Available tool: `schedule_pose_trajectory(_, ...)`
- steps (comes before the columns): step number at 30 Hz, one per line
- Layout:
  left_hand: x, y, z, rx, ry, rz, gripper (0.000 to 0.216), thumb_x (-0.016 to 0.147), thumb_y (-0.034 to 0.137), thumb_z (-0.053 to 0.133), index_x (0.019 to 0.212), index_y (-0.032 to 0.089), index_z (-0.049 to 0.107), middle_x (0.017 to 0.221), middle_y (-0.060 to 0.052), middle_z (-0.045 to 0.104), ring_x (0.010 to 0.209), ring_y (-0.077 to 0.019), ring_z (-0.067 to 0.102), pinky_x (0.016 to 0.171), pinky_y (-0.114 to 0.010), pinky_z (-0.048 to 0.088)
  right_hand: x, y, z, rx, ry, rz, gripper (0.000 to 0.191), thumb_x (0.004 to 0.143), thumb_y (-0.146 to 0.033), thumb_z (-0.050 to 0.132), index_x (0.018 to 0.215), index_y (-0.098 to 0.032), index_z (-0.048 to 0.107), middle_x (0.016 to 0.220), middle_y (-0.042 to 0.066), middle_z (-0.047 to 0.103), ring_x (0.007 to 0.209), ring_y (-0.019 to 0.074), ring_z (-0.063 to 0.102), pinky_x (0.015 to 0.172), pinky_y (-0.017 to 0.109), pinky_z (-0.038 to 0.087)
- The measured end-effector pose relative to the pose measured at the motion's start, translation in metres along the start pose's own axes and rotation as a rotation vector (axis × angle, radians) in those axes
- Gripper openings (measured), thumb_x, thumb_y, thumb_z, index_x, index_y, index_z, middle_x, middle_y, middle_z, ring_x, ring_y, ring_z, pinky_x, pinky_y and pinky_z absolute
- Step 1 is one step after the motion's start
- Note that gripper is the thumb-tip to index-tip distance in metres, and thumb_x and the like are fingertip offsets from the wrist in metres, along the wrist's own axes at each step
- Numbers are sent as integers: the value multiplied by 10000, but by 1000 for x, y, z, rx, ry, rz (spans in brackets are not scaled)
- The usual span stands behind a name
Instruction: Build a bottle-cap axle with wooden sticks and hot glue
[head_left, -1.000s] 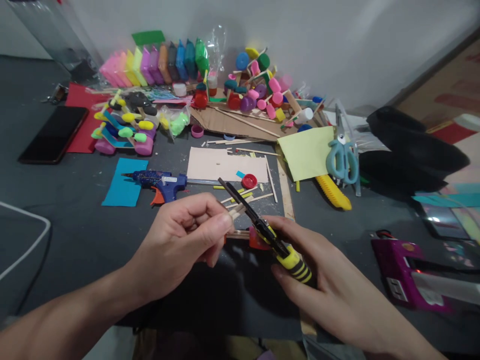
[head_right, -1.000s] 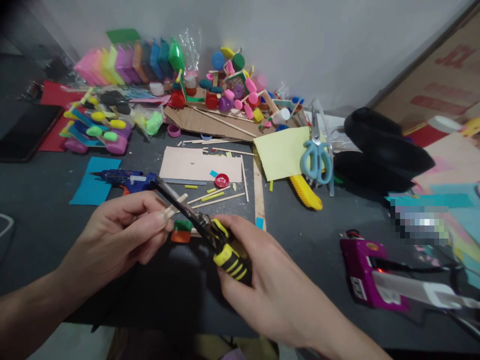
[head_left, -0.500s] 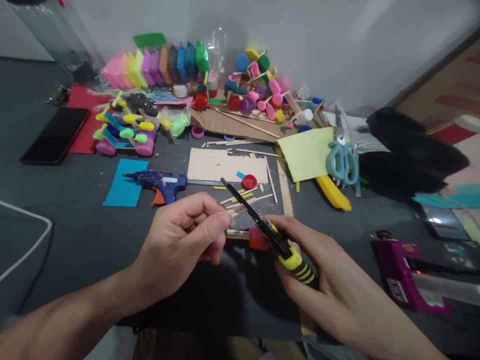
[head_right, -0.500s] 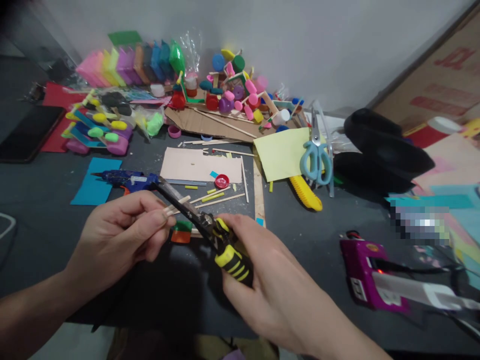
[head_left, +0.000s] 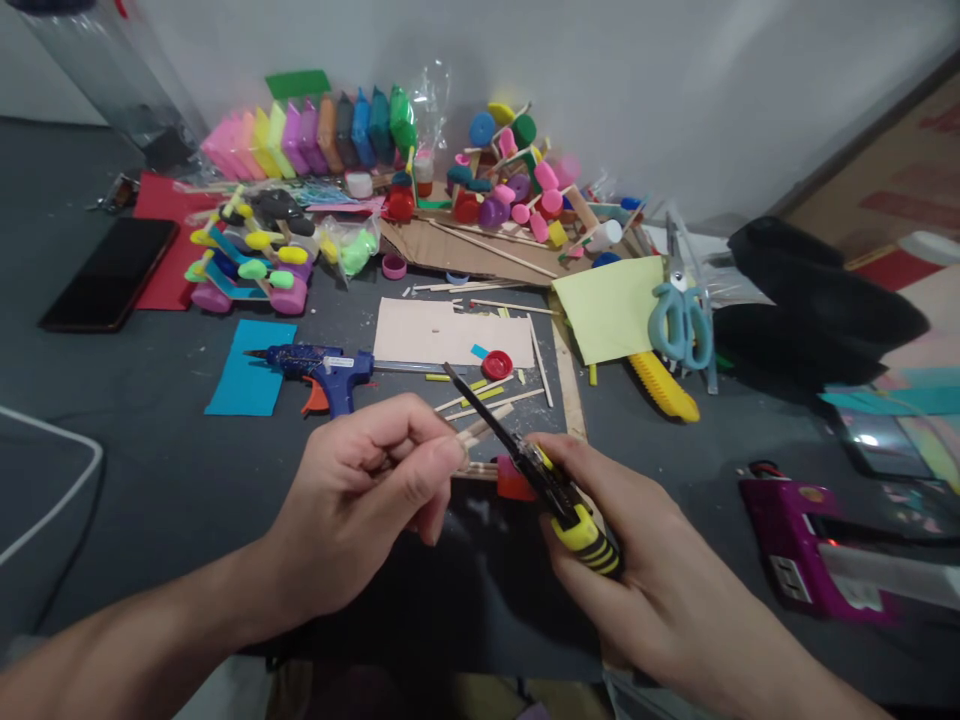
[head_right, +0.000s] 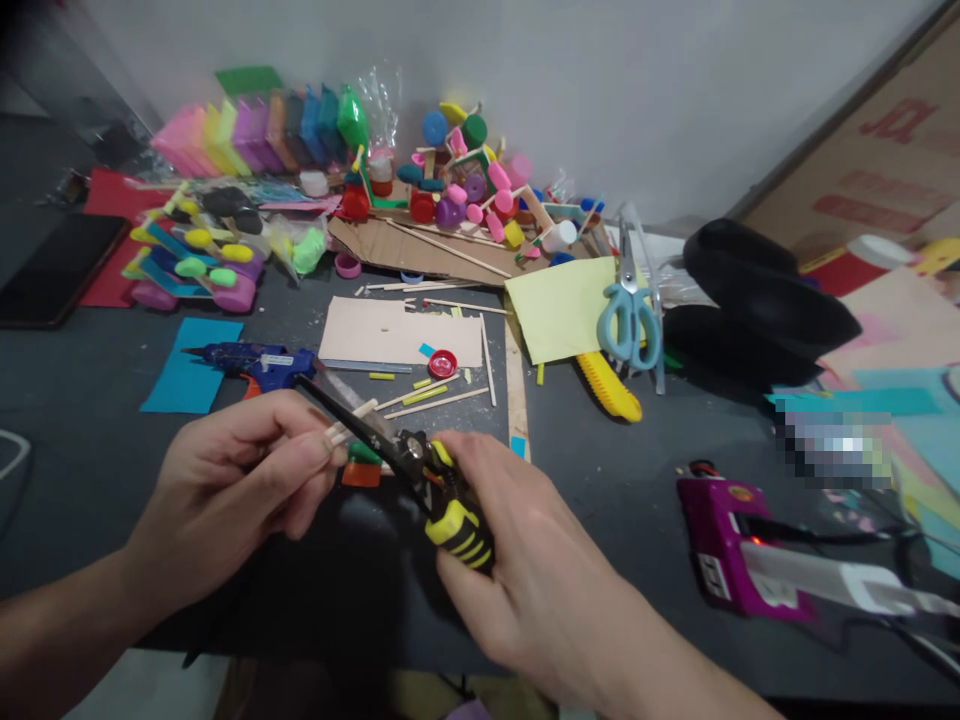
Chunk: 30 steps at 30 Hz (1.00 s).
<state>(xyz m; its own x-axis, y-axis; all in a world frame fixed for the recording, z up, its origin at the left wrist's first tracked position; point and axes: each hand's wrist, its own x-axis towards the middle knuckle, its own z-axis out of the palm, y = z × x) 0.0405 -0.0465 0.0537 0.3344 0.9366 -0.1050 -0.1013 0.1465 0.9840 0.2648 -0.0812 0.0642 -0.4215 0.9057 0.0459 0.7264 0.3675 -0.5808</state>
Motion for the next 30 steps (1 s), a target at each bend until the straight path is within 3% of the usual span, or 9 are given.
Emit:
schedule_pose_trajectory(4,1,-1,1,-12,-15,-23,201,940,194,585,741,171,599,483,79,583,421,-10,465,423,-86,330,0,-1,0,-7,3,2,457,822,-119,524,1259,-245,473,1084,37,693,945,175,683,800,261,553)
schedule_pose_trajectory(10,3,-5,1,-189,-54,-213,237,958,286,593,753,167,580,507,51,621,420,-19,434,418,-85,355,2,0,-3,-40,-3,10,356,847,-152,517,1191,-236,482,1055,55,672,972,202,678,802,291,546)
schedule_pose_trajectory(16,7,-7,-2,-332,-134,-296,225,965,366,600,842,179,622,569,20,662,443,-47,497,384,-86,368,3,3,-6,-53,-3,31,397,831,-146,538,1212,-243,487,1079,48,674,956,199,667,805,298,529)
schedule_pose_trajectory(23,14,-3,-4,-512,-223,-435,307,905,451,674,824,161,615,602,7,658,372,-14,384,336,-79,302,8,5,-5,-70,6,20,397,812,-132,538,1196,-223,504,1081,64,685,955,209,674,800,303,522)
schedule_pose_trajectory(27,16,-4,-4,-536,-243,-459,353,901,505,658,822,164,616,635,-1,668,402,-18,400,353,-79,285,9,5,-4,-63,-5,27,377,812,-128,536,1177,-218,514,1050,70,683,943,218,677,787,312,526)
schedule_pose_trajectory(30,16,-5,-2,-453,-192,-397,303,903,458,670,829,170,610,631,12,671,408,-16,386,373,-87,286,11,4,-3,-57,-10,28,373,813,-125,533,1174,-216,514,1036,71,682,932,220,677,778,319,530)
